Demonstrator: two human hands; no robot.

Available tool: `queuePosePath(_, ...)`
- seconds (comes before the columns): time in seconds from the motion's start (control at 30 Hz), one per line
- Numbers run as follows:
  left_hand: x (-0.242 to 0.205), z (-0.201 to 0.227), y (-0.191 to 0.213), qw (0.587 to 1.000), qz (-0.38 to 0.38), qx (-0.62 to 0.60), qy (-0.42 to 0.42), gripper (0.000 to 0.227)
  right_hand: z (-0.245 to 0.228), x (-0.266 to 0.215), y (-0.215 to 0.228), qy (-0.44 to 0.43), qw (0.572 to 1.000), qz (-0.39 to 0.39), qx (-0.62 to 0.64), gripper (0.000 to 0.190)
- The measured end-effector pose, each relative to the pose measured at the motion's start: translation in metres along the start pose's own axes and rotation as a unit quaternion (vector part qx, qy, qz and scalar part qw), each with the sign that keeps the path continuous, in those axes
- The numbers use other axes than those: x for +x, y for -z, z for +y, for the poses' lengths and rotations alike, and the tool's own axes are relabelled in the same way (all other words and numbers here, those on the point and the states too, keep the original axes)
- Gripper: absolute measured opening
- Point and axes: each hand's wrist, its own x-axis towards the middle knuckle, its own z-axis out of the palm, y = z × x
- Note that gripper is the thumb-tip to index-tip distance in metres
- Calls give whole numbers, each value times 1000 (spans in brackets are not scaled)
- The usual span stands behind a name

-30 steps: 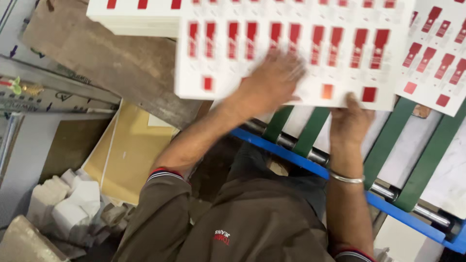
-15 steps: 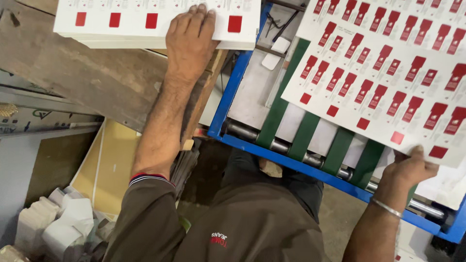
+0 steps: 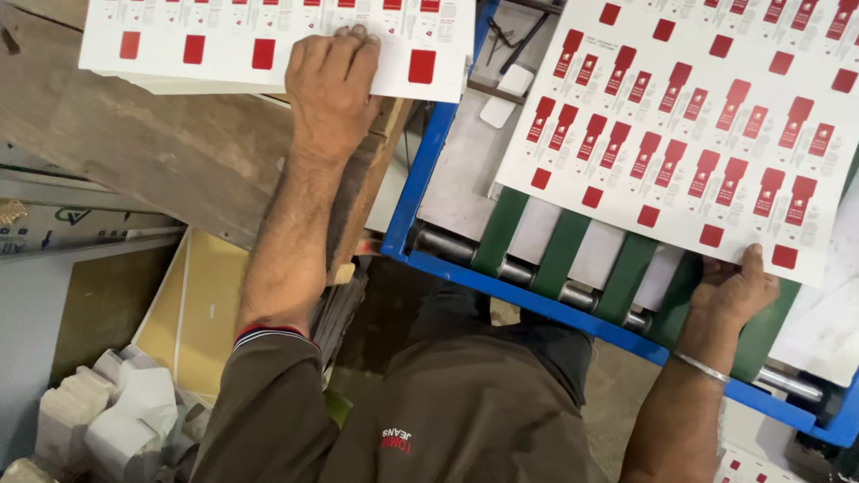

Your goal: The person separates individual sheets of printed paper from a large stack on a wooden table. They repeatedly pick up the top sheet with both hands and place it onto a blue and green conveyor belt system to the right. The paper sheets feature a grid of red and white printed labels.

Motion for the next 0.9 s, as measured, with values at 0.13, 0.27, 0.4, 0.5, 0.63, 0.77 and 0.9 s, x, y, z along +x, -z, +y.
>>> queuePosePath(0.13, 4, 0, 2, 1000, -11, -25, 5, 50, 10, 7, 6, -61, 998, -15, -7, 42)
queuePosePath(0.27, 4, -2, 9, 998, -23, -64, 6, 54, 23, -2, 19, -97, 993, -36, -60, 42)
queuePosePath(0.4, 2, -14, 22, 998, -18, -63, 19, 59, 30, -39, 6, -118, 989, -30, -80, 39)
queuePosePath(0.5, 5, -22, 34, 991, -14, -65, 115, 54, 30, -69, -48, -114, 984, -83, -112, 39)
queuePosePath(0.63, 11, 11, 31, 986, -39, -134, 95, 52, 19, -122, -145, -125, 959, -225, -122, 45)
queuePosePath(0.77, 15, 91, 23, 988, -121, -85, -55, 41, 10, -158, -238, -194, 922, -332, 50, 48)
queuePosePath(0.9, 20, 118, 27, 974, -123, -128, -140, 75, 15, -158, -262, -132, 934, -325, 70, 47)
